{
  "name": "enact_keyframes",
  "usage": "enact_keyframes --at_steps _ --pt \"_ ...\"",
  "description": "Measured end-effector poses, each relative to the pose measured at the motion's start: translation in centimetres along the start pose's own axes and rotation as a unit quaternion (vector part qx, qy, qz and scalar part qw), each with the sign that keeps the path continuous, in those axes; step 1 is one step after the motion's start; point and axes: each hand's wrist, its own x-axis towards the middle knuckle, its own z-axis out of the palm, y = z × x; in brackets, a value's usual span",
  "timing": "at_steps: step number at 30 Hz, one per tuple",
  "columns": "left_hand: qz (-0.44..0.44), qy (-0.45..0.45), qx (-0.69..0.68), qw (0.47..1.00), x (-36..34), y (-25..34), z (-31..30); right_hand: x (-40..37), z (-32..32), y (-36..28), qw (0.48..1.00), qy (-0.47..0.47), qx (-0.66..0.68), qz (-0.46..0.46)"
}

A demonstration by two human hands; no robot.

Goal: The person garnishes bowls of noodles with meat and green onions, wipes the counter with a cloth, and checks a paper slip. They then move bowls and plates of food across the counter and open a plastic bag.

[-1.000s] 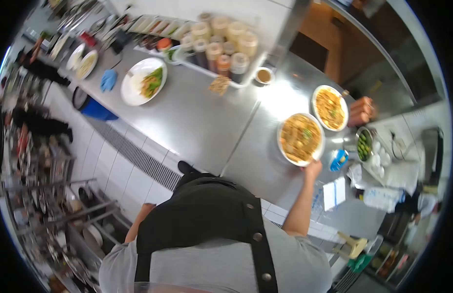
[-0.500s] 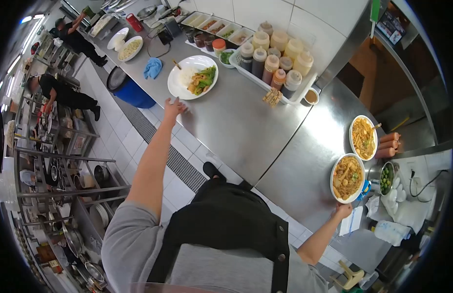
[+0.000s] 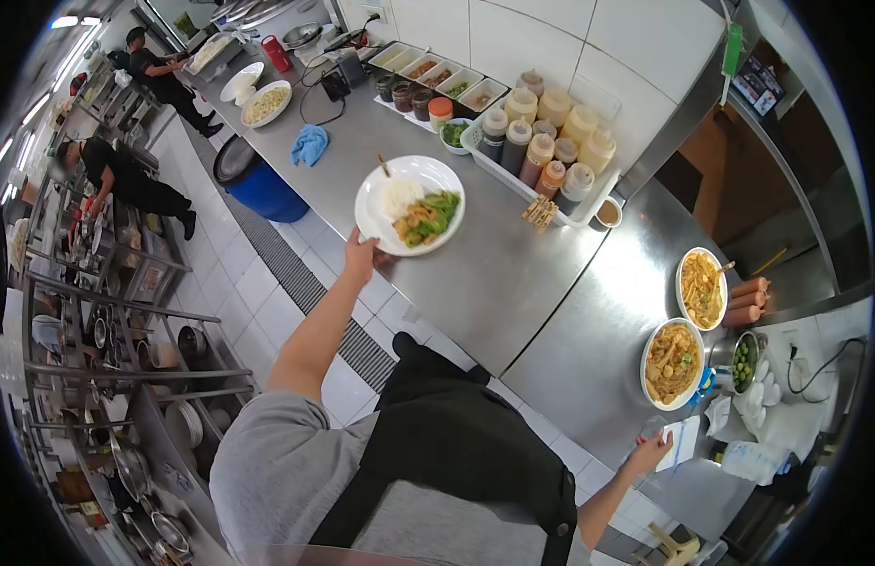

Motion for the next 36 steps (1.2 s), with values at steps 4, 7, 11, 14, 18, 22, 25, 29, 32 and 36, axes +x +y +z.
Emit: enact_keyframes --at_steps 4,7,11,14,18,22,25,29,32,36 --pt "-0.039 -0.067 0.040 0.996 -7.5 -2.2 1.5 -4.7 4.6 -5.2 0.991 -0.103 0.028 -0.084" --pt "-0.051 -0.113 0.048 0.991 -12.2 -5.6 3.8 -9.2 7.3 -9.5 0.969 -0.195 0.041 -0.144" --pt "-0.083 -0.163 0.094 0.979 -16.2 -10.1 9.2 -10.6 11.7 -9.4 0.931 -0.353 0.066 -0.072" --pt "-0.097 -0.239 0.064 0.964 -17.9 -12.2 14.1 -11.5 12.8 -10.4 0.907 -0.398 0.104 0.092" --pt "-0.081 -0.372 0.100 0.919 -19.1 -14.3 19.3 -12.1 13.8 -12.0 0.918 -0.344 0.125 0.153" --pt "-0.163 -0.491 0.132 0.846 -18.5 -13.5 19.0 -9.3 14.2 -11.4 0.922 -0.315 0.155 0.163" --pt "-0.197 -0.498 0.104 0.838 -17.2 -12.0 14.0 -8.0 15.2 -11.0 0.930 -0.278 0.182 0.158" --pt "-0.201 -0.383 0.058 0.900 -16.5 -6.2 2.5 -4.0 17.4 -7.9 0.992 -0.088 -0.065 -0.055" --pt "-0.196 -0.239 0.022 0.951 -14.6 -4.2 -6.5 -8.6 19.4 -12.8 0.918 0.111 -0.177 -0.337" --pt "-0.174 -0.140 -0.019 0.975 -10.9 -1.4 -15.9 -23.5 23.1 -26.8 0.850 0.103 -0.081 -0.509"
